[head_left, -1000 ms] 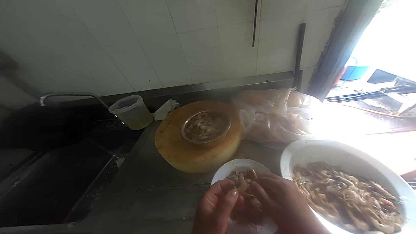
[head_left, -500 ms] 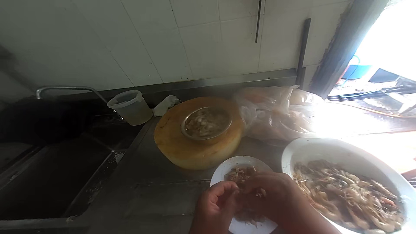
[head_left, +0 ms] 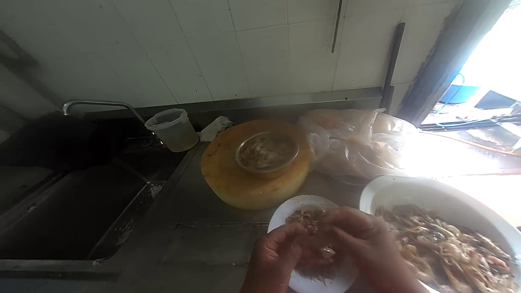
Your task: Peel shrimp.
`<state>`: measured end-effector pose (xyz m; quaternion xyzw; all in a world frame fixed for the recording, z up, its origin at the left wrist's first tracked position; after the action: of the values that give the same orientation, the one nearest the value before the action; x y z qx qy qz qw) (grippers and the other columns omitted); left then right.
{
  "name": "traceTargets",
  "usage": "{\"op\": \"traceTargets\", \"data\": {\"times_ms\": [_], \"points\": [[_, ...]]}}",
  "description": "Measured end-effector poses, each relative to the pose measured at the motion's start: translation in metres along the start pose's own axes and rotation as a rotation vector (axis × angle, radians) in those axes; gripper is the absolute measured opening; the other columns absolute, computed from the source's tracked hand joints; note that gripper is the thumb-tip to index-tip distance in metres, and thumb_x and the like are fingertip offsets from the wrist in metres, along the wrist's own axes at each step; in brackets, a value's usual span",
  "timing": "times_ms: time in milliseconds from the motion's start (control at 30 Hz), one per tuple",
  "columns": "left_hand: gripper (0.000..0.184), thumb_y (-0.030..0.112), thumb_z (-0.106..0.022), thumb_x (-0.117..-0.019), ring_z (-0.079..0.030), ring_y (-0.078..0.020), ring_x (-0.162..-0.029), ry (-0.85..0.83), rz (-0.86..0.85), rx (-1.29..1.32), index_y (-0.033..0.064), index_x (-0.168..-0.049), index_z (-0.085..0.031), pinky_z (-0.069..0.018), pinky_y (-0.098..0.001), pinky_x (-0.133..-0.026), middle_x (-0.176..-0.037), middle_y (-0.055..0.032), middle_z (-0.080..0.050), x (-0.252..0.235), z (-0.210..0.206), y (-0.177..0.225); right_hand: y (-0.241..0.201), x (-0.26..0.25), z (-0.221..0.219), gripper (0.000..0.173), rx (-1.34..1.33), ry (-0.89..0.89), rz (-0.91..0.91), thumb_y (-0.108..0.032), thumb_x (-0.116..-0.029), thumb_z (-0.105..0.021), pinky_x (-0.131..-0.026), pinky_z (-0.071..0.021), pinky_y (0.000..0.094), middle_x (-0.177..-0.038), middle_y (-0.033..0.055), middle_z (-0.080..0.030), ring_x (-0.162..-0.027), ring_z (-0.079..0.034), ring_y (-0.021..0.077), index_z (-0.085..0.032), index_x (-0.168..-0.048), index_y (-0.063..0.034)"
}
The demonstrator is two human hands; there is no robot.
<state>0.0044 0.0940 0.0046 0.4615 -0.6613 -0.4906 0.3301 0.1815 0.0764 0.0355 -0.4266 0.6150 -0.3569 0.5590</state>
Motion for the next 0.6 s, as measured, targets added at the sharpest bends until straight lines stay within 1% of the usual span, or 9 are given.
{"op": "traceTargets", "data": {"times_ms": [67,100,133,167,267,400,467,533,600], "points": [[0.022,0.007,-0.063,-0.1008,-0.072,-0.0252,-0.083,-0.025,0.038,0.001,-0.0048,-0.118,-0.068,-0.0641,-0.0422,-0.076,-0.102,-0.0174,-0.070,0.001,-0.001,0.002,0.000,0.000,0.006,0.016,-0.009,0.066,-0.022,-0.006,-0.0950,-0.072,-0.078,-0.0644,0.0367,-0.099,0.0157,-0.073,-0.084,-0.073,0.0231,-0.073,-0.109,0.0010],[0.028,0.008,-0.062,-0.1011,-0.072,-0.0278,-0.090,-0.043,0.054,-0.003,-0.0052,-0.125,-0.064,-0.0642,-0.0446,-0.079,-0.109,-0.0187,-0.069,0.002,-0.004,0.002,0.001,0.000,0.006,0.016,0.004,0.100,-0.033,-0.006,-0.0946,-0.072,-0.078,-0.0647,0.0369,-0.098,0.0160,-0.074,-0.084,-0.073,0.0239,-0.074,-0.109,0.0006],[0.035,0.009,-0.065,-0.0997,-0.072,-0.0299,-0.094,-0.057,0.043,-0.020,-0.0052,-0.131,-0.061,-0.0645,-0.0461,-0.082,-0.117,-0.0193,-0.068,0.003,-0.008,0.003,0.001,0.000,0.005,0.015,0.025,0.126,-0.033,-0.005,-0.0942,-0.072,-0.078,-0.0651,0.0371,-0.098,0.0160,-0.074,-0.084,-0.073,0.0246,-0.074,-0.108,0.0007],[0.039,0.009,-0.069,-0.0970,-0.073,-0.0304,-0.095,-0.039,0.014,-0.049,-0.0053,-0.132,-0.060,-0.0651,-0.0460,-0.082,-0.119,-0.0192,-0.068,0.003,-0.012,0.004,0.001,0.000,0.003,0.016,0.056,0.141,-0.016,-0.003,-0.0934,-0.072,-0.078,-0.0654,0.0367,-0.099,0.0153,-0.074,-0.085,-0.074,0.0244,-0.074,-0.108,0.0010],[0.029,0.004,-0.073,-0.0927,-0.073,-0.0278,-0.090,0.098,-0.039,-0.030,-0.0059,-0.119,-0.068,-0.0651,-0.0433,-0.080,-0.109,-0.0192,-0.071,0.001,-0.008,0.001,-0.002,0.004,-0.010,0.016,0.158,0.162,0.072,0.001,-0.0909,-0.073,-0.076,-0.0658,0.0329,-0.098,0.0099,-0.076,-0.084,-0.074,0.0192,-0.074,-0.107,-0.0004],[0.019,-0.005,-0.064,-0.0938,-0.071,-0.0251,-0.085,0.122,-0.009,0.098,-0.0055,-0.112,-0.067,-0.0634,-0.0422,-0.077,-0.100,-0.0181,-0.070,0.000,0.002,-0.002,-0.004,0.004,-0.014,0.017,0.144,0.189,0.095,0.003,-0.0897,-0.072,-0.075,-0.0661,0.0329,-0.098,0.0104,-0.076,-0.083,-0.074,0.0196,-0.074,-0.106,-0.0001],[0.024,-0.003,-0.059,-0.0960,-0.071,-0.0267,-0.089,0.089,0.056,0.126,-0.0062,-0.119,-0.063,-0.0630,-0.0434,-0.079,-0.104,-0.0194,-0.069,-0.001,-0.004,0.000,-0.008,0.001,-0.015,0.016,0.113,0.219,0.124,0.003,-0.0903,-0.072,-0.076,-0.0662,0.0335,-0.098,0.0123,-0.076,-0.084,-0.075,0.0209,-0.074,-0.106,0.0014],[0.031,0.003,-0.065,-0.0973,-0.072,-0.0280,-0.092,0.058,0.146,0.201,-0.0067,-0.127,-0.060,-0.0631,-0.0442,-0.082,-0.109,-0.0215,-0.069,-0.003,-0.014,0.002,-0.018,-0.001,-0.022,0.015,0.109,0.252,0.172,0.002,-0.0907,-0.073,-0.074,-0.0656,0.0310,-0.098,0.0114,-0.075,-0.082,-0.074,0.0190,-0.074,-0.106,0.0015],[0.031,0.005,-0.071,-0.0941,-0.072,-0.0249,-0.088,0.081,0.175,0.318,-0.0056,-0.122,-0.063,-0.0628,-0.0407,-0.080,-0.103,-0.0197,-0.070,-0.005,-0.017,0.001,-0.026,-0.002,-0.030,0.015,0.127,0.250,0.261,0.002,-0.0916,-0.072,-0.077,-0.0659,0.0316,-0.101,0.0110,-0.075,-0.087,-0.074,0.0193,-0.074,-0.106,0.0011]]}}
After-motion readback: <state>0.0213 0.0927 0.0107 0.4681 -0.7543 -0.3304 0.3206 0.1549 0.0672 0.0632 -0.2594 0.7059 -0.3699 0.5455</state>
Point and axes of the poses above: each hand's wrist, its own x-axis away from the middle knuckle, its own z-axis out of the back of the hand, y = z × x, the point moved 8 cm from there along -x, towards the middle knuckle
